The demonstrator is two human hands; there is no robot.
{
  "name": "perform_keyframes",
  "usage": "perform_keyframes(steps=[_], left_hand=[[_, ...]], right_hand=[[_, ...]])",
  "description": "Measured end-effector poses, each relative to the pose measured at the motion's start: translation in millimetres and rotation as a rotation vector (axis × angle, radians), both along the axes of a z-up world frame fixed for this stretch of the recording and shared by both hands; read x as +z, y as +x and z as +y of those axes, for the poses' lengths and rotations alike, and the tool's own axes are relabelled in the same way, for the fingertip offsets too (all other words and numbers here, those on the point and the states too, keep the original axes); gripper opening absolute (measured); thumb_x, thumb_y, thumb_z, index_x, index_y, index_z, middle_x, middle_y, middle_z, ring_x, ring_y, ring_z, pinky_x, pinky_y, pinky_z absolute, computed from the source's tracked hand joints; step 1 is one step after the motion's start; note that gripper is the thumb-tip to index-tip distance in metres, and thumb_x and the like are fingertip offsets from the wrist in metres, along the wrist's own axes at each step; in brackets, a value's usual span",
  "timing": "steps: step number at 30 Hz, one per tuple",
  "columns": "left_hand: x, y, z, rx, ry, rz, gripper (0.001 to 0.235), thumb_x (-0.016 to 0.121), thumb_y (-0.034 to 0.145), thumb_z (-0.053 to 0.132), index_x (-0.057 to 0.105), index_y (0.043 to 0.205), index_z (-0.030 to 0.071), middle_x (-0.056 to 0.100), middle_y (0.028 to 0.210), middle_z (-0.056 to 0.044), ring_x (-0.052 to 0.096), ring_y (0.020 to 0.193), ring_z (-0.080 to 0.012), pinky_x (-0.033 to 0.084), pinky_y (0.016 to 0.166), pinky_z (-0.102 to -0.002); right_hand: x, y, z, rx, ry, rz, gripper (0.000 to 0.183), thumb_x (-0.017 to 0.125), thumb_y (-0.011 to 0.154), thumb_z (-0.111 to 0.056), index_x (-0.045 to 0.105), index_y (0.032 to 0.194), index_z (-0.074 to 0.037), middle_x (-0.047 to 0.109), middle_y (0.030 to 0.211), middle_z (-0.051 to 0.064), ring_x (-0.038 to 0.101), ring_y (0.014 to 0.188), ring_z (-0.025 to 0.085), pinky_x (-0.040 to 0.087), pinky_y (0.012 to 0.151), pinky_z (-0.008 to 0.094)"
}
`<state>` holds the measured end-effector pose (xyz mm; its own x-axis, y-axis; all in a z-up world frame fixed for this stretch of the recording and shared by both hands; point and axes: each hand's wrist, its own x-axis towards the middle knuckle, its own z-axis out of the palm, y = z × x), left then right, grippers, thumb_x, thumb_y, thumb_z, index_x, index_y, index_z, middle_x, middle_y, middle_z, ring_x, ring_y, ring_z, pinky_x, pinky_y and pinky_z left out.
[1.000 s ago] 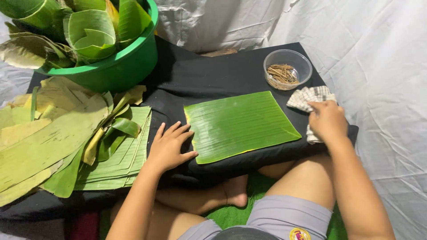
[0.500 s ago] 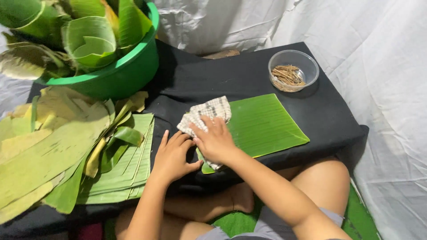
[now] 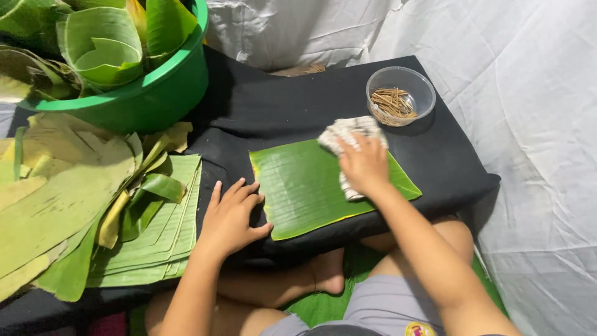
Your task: Cleaning banana leaves with a cloth and folding them into cones, then securing the shape with small wooden sticks.
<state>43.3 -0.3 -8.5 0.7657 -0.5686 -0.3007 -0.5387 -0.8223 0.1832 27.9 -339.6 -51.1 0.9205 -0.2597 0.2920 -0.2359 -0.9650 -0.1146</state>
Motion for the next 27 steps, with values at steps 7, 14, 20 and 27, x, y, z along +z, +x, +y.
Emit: perform_keyframes(steps=[7, 14, 20, 27], left_hand=[[32.4, -7.9, -24.2, 0.023, 0.051, -0.048, 0.062, 0.077, 0.081, 0.049, 0.062, 0.134, 0.020, 0.048, 0.156, -0.003, 0.033, 0.152, -0.0277, 0.009, 0.125, -0.065], [35.4, -11.9, -31.7, 0.060, 0.120, -0.020, 0.055, 0.065, 0.089, 0.048, 0.061, 0.138, 0.022, 0.052, 0.153, -0.002, 0.036, 0.152, -0.0263, 0.014, 0.125, -0.064], [51.1, -16.5, -35.7, 0.071, 0.131, 0.005, 0.062, 0.072, 0.085, 0.045, 0.059, 0.141, 0.021, 0.049, 0.156, -0.004, 0.035, 0.153, -0.0277, 0.014, 0.125, -0.065], [56.1, -22.5, -35.4, 0.055, 0.124, 0.017, 0.065, 0.073, 0.088, 0.042, 0.055, 0.145, 0.017, 0.042, 0.162, -0.006, 0.031, 0.154, -0.0313, 0.011, 0.124, -0.070]], right_hand=[[4.4, -10.3, 22.5, -0.010, 0.005, 0.024, 0.040, 0.057, 0.094, -0.028, 0.073, 0.129, -0.018, 0.061, 0.133, 0.020, 0.054, 0.121, 0.045, 0.045, 0.099, 0.060], [16.5, -39.2, 147.3, 0.503, 0.103, -0.296, 0.036, 0.062, 0.087, -0.028, 0.076, 0.115, -0.010, 0.065, 0.113, 0.025, 0.063, 0.098, 0.043, 0.049, 0.080, 0.053], [-5.1, -40.1, 113.3, 0.443, 0.117, -0.223, 0.043, 0.059, 0.087, -0.034, 0.071, 0.127, -0.026, 0.064, 0.124, 0.016, 0.061, 0.097, 0.037, 0.046, 0.080, 0.050], [-0.9, -77.5, -37.8, 0.125, 0.107, 0.007, 0.045, 0.056, 0.090, -0.034, 0.070, 0.134, -0.035, 0.059, 0.136, 0.013, 0.060, 0.113, 0.043, 0.047, 0.092, 0.056]])
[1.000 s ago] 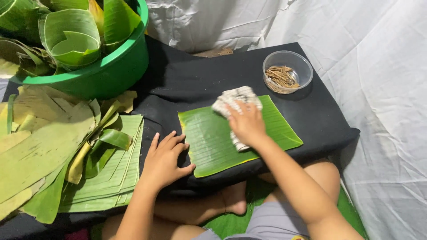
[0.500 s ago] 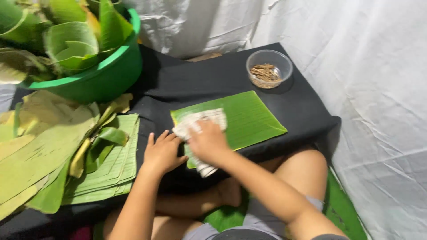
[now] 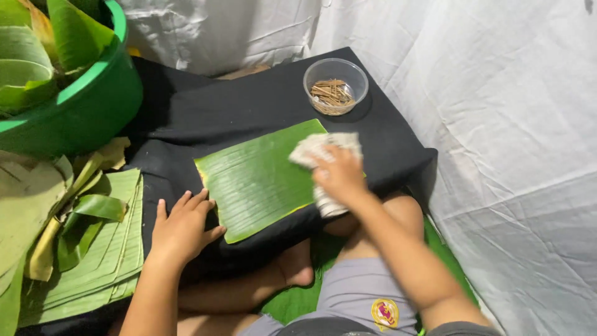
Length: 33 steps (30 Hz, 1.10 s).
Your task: Cleaning banana leaves with a cloth and folding them into cones, then securing the shape with small wooden sticks.
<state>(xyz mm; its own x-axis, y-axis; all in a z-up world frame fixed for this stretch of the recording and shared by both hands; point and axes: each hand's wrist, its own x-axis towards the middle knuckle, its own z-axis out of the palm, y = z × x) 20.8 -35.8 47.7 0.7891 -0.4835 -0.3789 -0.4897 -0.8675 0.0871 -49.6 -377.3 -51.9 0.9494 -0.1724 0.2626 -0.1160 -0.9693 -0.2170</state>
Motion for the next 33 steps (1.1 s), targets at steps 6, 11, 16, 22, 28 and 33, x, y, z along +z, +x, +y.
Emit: perform_keyframes(steps=[6, 11, 16, 22, 28, 33], left_hand=[[-12.1, -18.9, 9.3, -0.137, 0.010, -0.194, 0.051, 0.070, 0.088, 0.047, 0.063, 0.134, 0.025, 0.049, 0.155, -0.001, 0.037, 0.152, -0.0278, 0.022, 0.123, -0.066], [-36.4, -48.7, 9.9, -0.178, -0.447, -0.260, 0.052, 0.080, 0.074, 0.038, 0.070, 0.121, 0.019, 0.059, 0.142, 0.005, 0.053, 0.134, -0.0214, 0.035, 0.114, -0.055], [-26.6, -51.7, 1.5, -0.162, -0.598, -0.553, 0.014, 0.070, 0.085, 0.021, 0.076, 0.092, 0.011, 0.077, 0.114, 0.005, 0.072, 0.093, -0.0239, 0.054, 0.098, -0.040], [-11.7, -29.5, 6.7, 0.150, -0.944, -0.418, 0.015, 0.064, 0.096, 0.007, 0.071, 0.101, 0.020, 0.080, 0.091, -0.001, 0.076, 0.091, -0.0250, 0.060, 0.084, -0.042], [20.0, -0.7, 8.6, 0.248, -1.309, -0.428, 0.013, 0.062, 0.103, 0.005, 0.069, 0.114, 0.005, 0.074, 0.089, -0.016, 0.072, 0.085, -0.0246, 0.057, 0.080, -0.044], [-6.6, 32.4, 2.1, 0.502, -1.402, -0.076, 0.014, 0.058, 0.106, 0.016, 0.064, 0.118, 0.012, 0.064, 0.079, -0.001, 0.055, 0.069, -0.0105, 0.048, 0.056, -0.023]], right_hand=[[22.7, -28.1, -100.0, -0.138, -0.032, 0.174, 0.038, 0.058, 0.096, -0.031, 0.072, 0.130, -0.040, 0.060, 0.140, 0.003, 0.059, 0.121, 0.036, 0.047, 0.097, 0.051], [24.1, -24.2, -124.4, -0.050, -0.157, -0.058, 0.041, 0.071, 0.085, -0.029, 0.073, 0.126, -0.030, 0.049, 0.150, 0.007, 0.044, 0.123, 0.035, 0.027, 0.111, 0.051], [52.4, -27.6, -80.0, 0.268, -0.053, 0.171, 0.078, 0.075, 0.069, -0.044, 0.056, 0.144, -0.036, 0.016, 0.167, 0.022, 0.018, 0.149, 0.042, 0.004, 0.110, 0.069], [51.9, -18.2, -76.5, 0.264, 0.194, 0.138, 0.023, 0.073, 0.082, -0.015, 0.076, 0.102, -0.026, 0.072, 0.128, -0.002, 0.053, 0.139, 0.020, 0.012, 0.119, 0.065], [135.6, 5.9, -70.6, 0.188, 0.858, -0.256, 0.025, 0.077, 0.086, 0.003, 0.075, 0.110, -0.005, 0.076, 0.097, 0.016, 0.074, 0.095, 0.025, 0.056, 0.094, 0.044], [131.3, 55.2, -70.9, 0.253, 0.729, -0.377, 0.023, 0.083, 0.089, -0.008, 0.075, 0.110, -0.005, 0.070, 0.090, 0.006, 0.064, 0.082, 0.012, 0.055, 0.069, 0.028]])
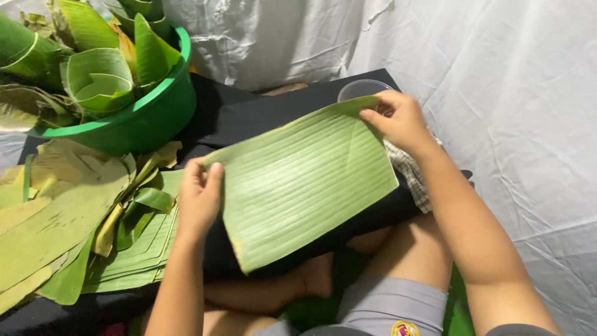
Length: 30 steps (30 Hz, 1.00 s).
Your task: Cleaning banana leaves with a cloth and folding them into cones, then securing the shape with small wooden sticks.
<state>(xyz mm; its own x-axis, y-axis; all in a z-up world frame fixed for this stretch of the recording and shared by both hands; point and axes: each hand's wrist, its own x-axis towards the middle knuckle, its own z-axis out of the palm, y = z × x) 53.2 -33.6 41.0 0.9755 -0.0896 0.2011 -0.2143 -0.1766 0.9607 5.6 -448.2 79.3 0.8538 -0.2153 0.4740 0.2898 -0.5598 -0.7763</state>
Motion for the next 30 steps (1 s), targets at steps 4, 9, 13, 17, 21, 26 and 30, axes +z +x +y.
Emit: perform_keyframes(steps=[4, 9, 13, 17, 21, 26, 30], left_hand=[[-21.4, -16.6, -6.3, -0.064, -0.058, 0.327, 0.052, 0.062, 0.100, 0.018, 0.039, 0.144, 0.004, 0.066, 0.114, -0.016, 0.066, 0.093, -0.0242, 0.059, 0.065, -0.031], [13.7, -53.7, -20.1, -0.161, 0.342, 0.482, 0.094, 0.068, 0.090, 0.009, 0.009, 0.163, 0.014, 0.045, 0.145, -0.040, 0.062, 0.120, -0.0500, 0.063, 0.085, -0.052], [8.9, -62.6, -25.9, -0.207, 0.497, 0.418, 0.097, 0.066, 0.092, 0.010, 0.000, 0.164, 0.017, 0.041, 0.147, -0.041, 0.057, 0.124, -0.0523, 0.059, 0.093, -0.056], [-13.2, -68.4, -30.6, -0.128, 0.534, 0.341, 0.099, 0.062, 0.095, 0.009, -0.010, 0.162, 0.015, 0.062, 0.118, -0.042, 0.069, 0.106, -0.0518, 0.062, 0.083, -0.055], [-25.8, -72.2, -32.1, -0.087, 0.501, 0.309, 0.091, 0.055, 0.097, 0.008, -0.008, 0.164, 0.010, 0.071, 0.084, -0.034, 0.074, 0.067, -0.0391, 0.056, 0.052, -0.041], [-20.7, -72.9, -29.4, -0.112, 0.214, 0.348, 0.088, 0.049, 0.093, 0.004, -0.003, 0.164, 0.011, 0.071, 0.072, -0.030, 0.068, 0.051, -0.0308, 0.056, 0.043, -0.033], [-19.8, -69.0, -34.4, -0.104, -0.176, 0.340, 0.090, 0.046, 0.090, 0.000, -0.003, 0.164, 0.015, 0.068, 0.077, -0.037, 0.070, 0.054, -0.0350, 0.059, 0.042, -0.033]], right_hand=[[-57.8, 28.5, 3.1, -0.285, -0.330, 0.144, 0.020, 0.088, 0.082, -0.018, 0.082, 0.100, -0.024, 0.057, 0.089, 0.002, 0.061, 0.082, 0.021, 0.051, 0.069, 0.034], [-77.7, 7.2, 55.1, -0.262, -0.103, 0.268, 0.028, 0.075, 0.083, -0.013, 0.082, 0.109, -0.023, 0.078, 0.099, 0.008, 0.074, 0.093, 0.031, 0.059, 0.080, 0.040], [-108.8, 12.2, 70.4, -0.097, 0.666, 0.324, 0.027, 0.072, 0.091, -0.023, 0.077, 0.114, -0.009, 0.077, 0.106, 0.017, 0.076, 0.090, 0.026, 0.064, 0.078, 0.040], [-109.7, -15.6, 95.8, -0.210, 0.920, 0.196, 0.047, 0.077, 0.093, -0.010, 0.053, 0.132, 0.000, 0.070, 0.113, 0.025, 0.073, 0.100, 0.035, 0.063, 0.090, 0.051], [-109.1, -43.6, 114.2, -0.176, 1.042, 0.287, 0.088, 0.082, 0.085, -0.006, 0.029, 0.154, 0.007, 0.065, 0.107, 0.022, 0.069, 0.095, 0.030, 0.061, 0.088, 0.047], [-127.4, -64.2, 114.1, -0.131, 0.174, 0.128, 0.010, 0.083, 0.088, -0.018, 0.076, 0.091, -0.012, 0.072, 0.080, 0.006, 0.068, 0.083, 0.017, 0.056, 0.077, 0.032], [-138.8, -71.2, 109.8, -0.009, -0.206, -0.121, 0.010, 0.083, 0.086, -0.017, 0.078, 0.091, -0.011, 0.071, 0.115, 0.010, 0.063, 0.121, 0.031, 0.046, 0.111, 0.046]])
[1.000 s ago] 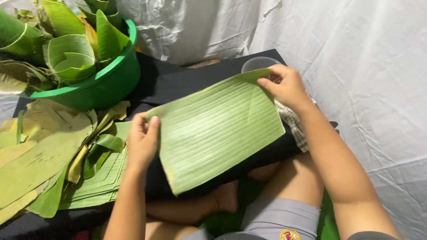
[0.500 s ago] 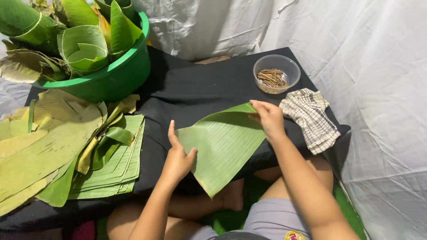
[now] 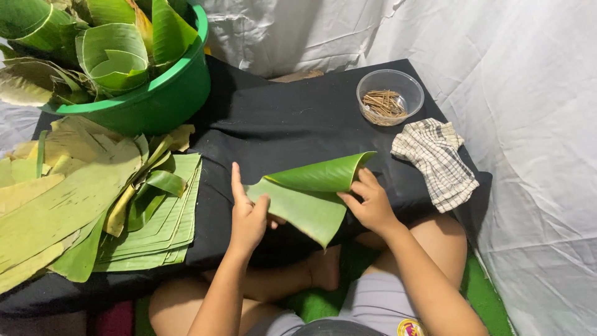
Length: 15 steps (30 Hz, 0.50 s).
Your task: Cleaning banana leaves with a cloth and folding them into cones, then securing the shape with small wooden sticks.
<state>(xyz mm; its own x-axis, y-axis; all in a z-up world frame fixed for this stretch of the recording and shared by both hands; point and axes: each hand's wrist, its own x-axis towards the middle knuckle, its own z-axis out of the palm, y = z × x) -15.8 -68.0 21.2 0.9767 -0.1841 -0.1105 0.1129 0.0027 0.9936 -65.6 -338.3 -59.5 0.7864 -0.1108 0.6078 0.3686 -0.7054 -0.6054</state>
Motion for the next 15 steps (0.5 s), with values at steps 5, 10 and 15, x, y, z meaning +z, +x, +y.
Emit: perform_keyframes(steps=[5, 10, 15], left_hand=[[-11.4, 7.7, -11.5, -0.087, -0.260, -0.200, 0.088, 0.043, 0.100, 0.002, -0.013, 0.163, 0.029, 0.069, 0.114, -0.030, 0.072, 0.096, -0.0351, 0.063, 0.080, -0.046], [-18.7, 7.4, -16.0, -0.397, 0.200, -0.620, 0.095, 0.063, 0.097, 0.026, -0.007, 0.161, 0.012, 0.049, 0.157, -0.012, 0.041, 0.143, -0.0456, 0.027, 0.116, -0.068], [-50.0, 23.4, -30.0, -0.338, 0.777, -1.259, 0.114, 0.094, 0.060, 0.024, 0.032, 0.156, 0.028, 0.041, 0.158, -0.014, 0.049, 0.138, -0.0380, 0.043, 0.111, -0.058]], right_hand=[[12.5, -13.5, 6.6, 0.137, -0.041, 0.051, 0.010, 0.083, 0.082, -0.015, 0.078, 0.088, -0.010, 0.066, 0.087, 0.011, 0.066, 0.094, 0.032, 0.055, 0.088, 0.044], [16.0, -17.0, 3.4, 0.261, 0.137, 0.235, 0.016, 0.083, 0.080, -0.015, 0.080, 0.095, -0.011, 0.065, 0.083, 0.008, 0.068, 0.089, 0.030, 0.055, 0.083, 0.044], [72.6, -25.1, 17.2, 0.558, 0.430, 0.273, 0.011, 0.077, 0.092, -0.011, 0.071, 0.085, -0.005, 0.059, 0.081, 0.003, 0.056, 0.080, 0.013, 0.051, 0.076, 0.036]])
